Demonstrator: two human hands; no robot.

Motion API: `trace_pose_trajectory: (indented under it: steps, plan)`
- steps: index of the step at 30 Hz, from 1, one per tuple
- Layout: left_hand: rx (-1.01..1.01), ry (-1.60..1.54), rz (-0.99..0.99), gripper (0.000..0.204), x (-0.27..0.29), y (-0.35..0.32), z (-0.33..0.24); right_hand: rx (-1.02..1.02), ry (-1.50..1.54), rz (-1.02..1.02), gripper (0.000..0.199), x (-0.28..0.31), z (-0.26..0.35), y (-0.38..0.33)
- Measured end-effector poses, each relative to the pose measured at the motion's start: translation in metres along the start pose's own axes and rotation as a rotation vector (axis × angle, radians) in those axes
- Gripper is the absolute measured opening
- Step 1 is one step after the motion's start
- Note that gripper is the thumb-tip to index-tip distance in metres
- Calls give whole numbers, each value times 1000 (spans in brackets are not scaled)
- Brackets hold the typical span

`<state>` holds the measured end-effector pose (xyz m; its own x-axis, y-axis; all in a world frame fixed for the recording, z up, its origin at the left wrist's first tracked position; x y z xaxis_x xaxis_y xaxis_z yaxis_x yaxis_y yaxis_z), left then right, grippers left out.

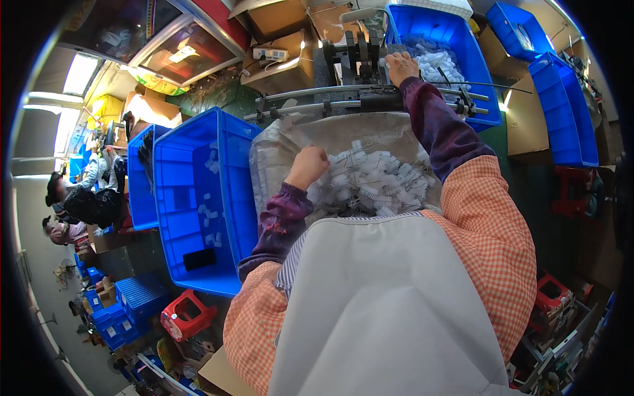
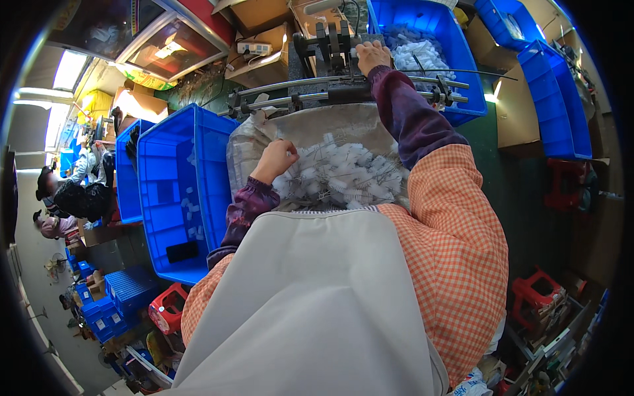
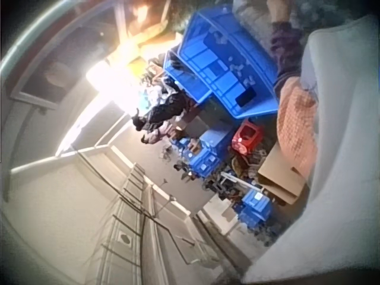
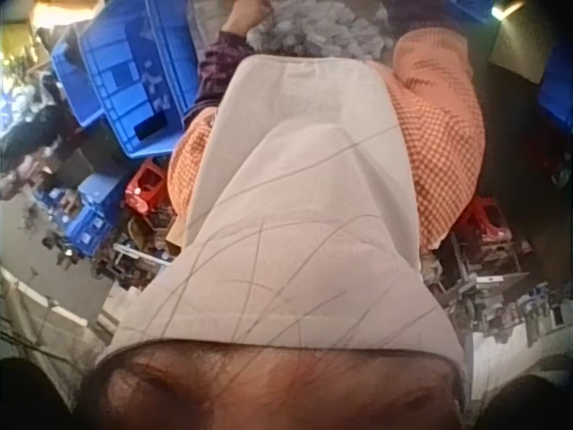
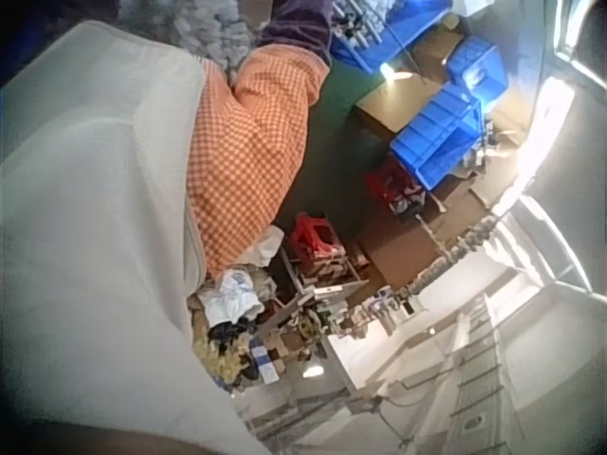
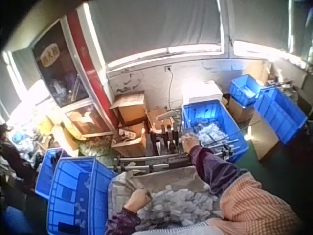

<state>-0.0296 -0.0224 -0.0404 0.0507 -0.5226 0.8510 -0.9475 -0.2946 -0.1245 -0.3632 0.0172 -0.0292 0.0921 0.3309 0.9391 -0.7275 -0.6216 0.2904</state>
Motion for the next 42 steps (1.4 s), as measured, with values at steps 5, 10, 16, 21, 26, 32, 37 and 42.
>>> trace_pose_trajectory:
  steps: [5,10,16,21,26,32,37,42]
  plan:
    - [-59,-39,-53,18,1,4,-5,11,48,60,17,-2,-3,4]
    - [-65,14,-75,24,5,-2,-7,20,38,61,17,-5,-3,5]
    - [109,127,-25,29,16,-12,-21,29,44,29,15,-7,-2,5]
    - [50,65,7,27,9,-9,-15,76,64,78,15,-6,4,5]
    - [-2,36,-6,27,5,-9,-10,70,0,-53,12,-1,7,-1]
    - [-63,-17,-27,24,4,-10,-10,62,23,-100,12,1,4,-2]
    - [-148,-49,-143,29,5,-11,-6,59,69,-84,11,1,2,-1]
    - [0,103,-77,32,14,-16,-14,47,80,-57,12,2,2,-1]
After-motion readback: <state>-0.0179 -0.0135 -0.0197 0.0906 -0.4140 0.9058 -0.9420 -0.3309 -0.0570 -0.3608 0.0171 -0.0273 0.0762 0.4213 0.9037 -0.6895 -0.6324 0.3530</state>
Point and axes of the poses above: each hand's wrist, its own y-axis towards the middle knuckle, its own x-axis out of the back of the hand, z = x × y, the point moved 6 cm from there along y, towards the middle knuckle, and after that the axes turned 14 degrees about -x, right-handed, at the moved point
